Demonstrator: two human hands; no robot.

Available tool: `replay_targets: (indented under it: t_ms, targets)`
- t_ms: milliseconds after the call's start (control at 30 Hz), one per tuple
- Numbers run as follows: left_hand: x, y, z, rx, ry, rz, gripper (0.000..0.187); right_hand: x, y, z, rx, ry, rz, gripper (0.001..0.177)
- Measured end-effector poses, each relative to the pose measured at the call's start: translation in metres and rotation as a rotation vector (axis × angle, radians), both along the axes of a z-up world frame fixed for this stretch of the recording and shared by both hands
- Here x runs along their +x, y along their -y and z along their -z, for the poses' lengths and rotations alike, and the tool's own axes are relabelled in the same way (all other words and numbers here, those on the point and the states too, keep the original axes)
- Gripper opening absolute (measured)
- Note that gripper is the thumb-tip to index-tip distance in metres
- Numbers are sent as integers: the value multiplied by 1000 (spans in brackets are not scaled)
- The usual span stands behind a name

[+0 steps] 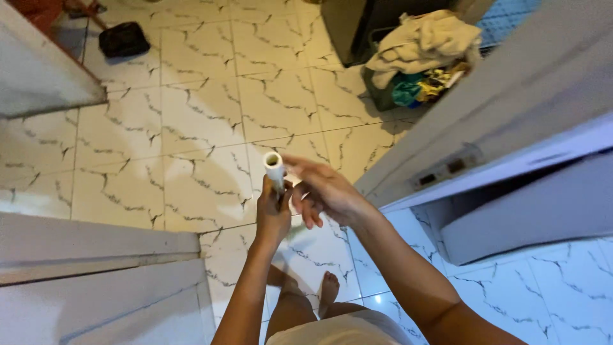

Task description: Sweeping the floor with a broom in a residential setting.

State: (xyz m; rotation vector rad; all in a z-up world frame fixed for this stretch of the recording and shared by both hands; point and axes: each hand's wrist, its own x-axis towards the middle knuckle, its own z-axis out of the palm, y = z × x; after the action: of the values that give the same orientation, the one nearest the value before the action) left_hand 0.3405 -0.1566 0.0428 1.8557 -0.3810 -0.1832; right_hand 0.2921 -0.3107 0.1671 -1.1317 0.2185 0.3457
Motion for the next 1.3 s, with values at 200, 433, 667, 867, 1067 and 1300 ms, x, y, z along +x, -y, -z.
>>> replay_targets:
  t_ms: [200,433,667,867,1067,1300]
  targets:
    - [-52,46,-53,-122,24,147,27,-83,75,-50,-490,532,575,53]
    - [-76,118,-138,-267,36,331,30,-163,147,-124,-712,757,989,54]
    - [-82,166,-241,-275,360,397,28,-198,222,-210,-900,811,1255,45]
    - [-88,188,-310,-197,294,454,28,-205,292,-271,-1018,816,1365,50]
    - [-84,201,-342,-168,305,404,33,-189,356,-303,-941,889,1314,57]
    - [-75,215,-350,-220,261,372,30,-170,376,-328,-933,883,1370,58]
